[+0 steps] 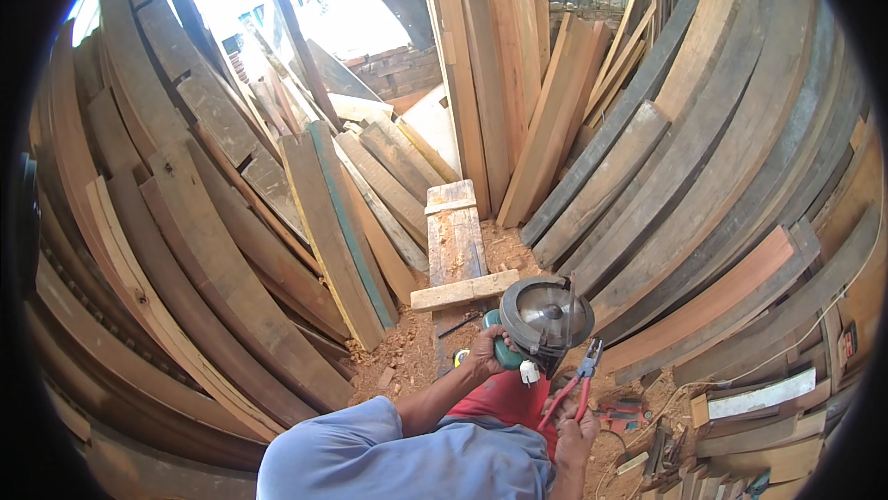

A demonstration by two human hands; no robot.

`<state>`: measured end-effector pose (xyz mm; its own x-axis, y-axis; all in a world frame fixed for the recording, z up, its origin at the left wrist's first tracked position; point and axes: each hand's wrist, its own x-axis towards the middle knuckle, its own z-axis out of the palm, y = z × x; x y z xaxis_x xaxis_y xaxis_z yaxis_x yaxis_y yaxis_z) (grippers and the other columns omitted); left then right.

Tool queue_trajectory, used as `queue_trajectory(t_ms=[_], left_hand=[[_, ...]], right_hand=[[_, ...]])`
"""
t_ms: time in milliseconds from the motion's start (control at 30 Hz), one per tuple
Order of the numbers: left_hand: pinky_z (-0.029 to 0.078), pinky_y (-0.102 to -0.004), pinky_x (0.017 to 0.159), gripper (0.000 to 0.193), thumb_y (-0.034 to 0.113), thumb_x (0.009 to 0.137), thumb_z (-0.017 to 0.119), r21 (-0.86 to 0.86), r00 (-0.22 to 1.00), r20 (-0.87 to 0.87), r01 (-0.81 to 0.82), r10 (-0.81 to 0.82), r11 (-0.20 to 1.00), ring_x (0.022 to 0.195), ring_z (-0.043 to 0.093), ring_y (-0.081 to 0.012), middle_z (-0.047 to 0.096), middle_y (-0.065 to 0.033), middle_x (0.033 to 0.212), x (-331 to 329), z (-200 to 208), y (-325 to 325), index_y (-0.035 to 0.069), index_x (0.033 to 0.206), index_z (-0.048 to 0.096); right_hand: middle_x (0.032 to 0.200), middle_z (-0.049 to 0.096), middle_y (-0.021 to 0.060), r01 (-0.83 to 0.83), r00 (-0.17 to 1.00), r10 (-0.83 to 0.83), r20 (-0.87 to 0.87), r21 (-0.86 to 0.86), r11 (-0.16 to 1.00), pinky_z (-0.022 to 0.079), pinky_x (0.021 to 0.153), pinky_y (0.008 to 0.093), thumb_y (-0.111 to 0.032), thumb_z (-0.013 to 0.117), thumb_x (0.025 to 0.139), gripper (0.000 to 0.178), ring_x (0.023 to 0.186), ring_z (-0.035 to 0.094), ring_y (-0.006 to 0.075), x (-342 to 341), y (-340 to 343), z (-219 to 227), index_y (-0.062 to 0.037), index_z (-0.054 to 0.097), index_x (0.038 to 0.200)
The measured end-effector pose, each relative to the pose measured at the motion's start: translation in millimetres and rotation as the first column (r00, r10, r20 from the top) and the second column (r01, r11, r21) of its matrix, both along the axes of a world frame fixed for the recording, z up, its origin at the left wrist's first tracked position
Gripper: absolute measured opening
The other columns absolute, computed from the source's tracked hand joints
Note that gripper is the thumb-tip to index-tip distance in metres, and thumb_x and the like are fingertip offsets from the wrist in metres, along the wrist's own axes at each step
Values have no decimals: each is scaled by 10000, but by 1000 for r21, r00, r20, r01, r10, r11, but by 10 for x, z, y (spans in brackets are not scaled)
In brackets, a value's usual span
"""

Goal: The person manipulates a circular saw and a pair of pliers by hand. The person holds the pliers and the circular saw, then uses the pliers to adjust or grip parts of the circular saw, including the guard and the area around the blade.

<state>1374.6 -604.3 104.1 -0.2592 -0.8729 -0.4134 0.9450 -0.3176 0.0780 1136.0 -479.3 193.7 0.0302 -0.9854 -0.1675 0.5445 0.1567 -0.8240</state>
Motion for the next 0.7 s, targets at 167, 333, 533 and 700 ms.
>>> queue_trajectory(t_ms=[167,333,533,700], left_hand=[[514,-325,591,144,102,847,595,28,1000,29,-12,11,1000,574,533,-155,542,-29,626,-22,76,14,105,720,527],[528,-366,576,103,107,806,584,84,963,259,-92,67,992,566,551,-215,529,-65,624,-22,-188,-42,87,722,529],[496,-307,577,88,81,800,561,28,996,90,-29,27,999,567,510,-135,506,-9,621,-79,51,-32,102,725,518],[485,-300,575,64,77,791,560,20,995,98,3,-5,1000,578,510,-120,502,-3,634,-67,60,-16,101,748,519]], right_hand=[[1147,636,234,17,999,-15,33,-38,999,598,827,434,-3,529,825,156,979,695,328,-76,46,-115,-16,496,977],[1229,605,199,-3,999,3,40,3,1000,562,915,420,-84,607,895,332,1078,658,309,-82,29,-114,30,509,1191],[1365,542,263,-64,962,61,266,3,998,554,960,475,90,451,735,270,1201,607,382,-92,293,172,17,576,963],[1381,526,272,-98,947,68,315,81,992,553,956,501,87,480,729,140,1211,597,398,-4,428,475,-32,533,781]])
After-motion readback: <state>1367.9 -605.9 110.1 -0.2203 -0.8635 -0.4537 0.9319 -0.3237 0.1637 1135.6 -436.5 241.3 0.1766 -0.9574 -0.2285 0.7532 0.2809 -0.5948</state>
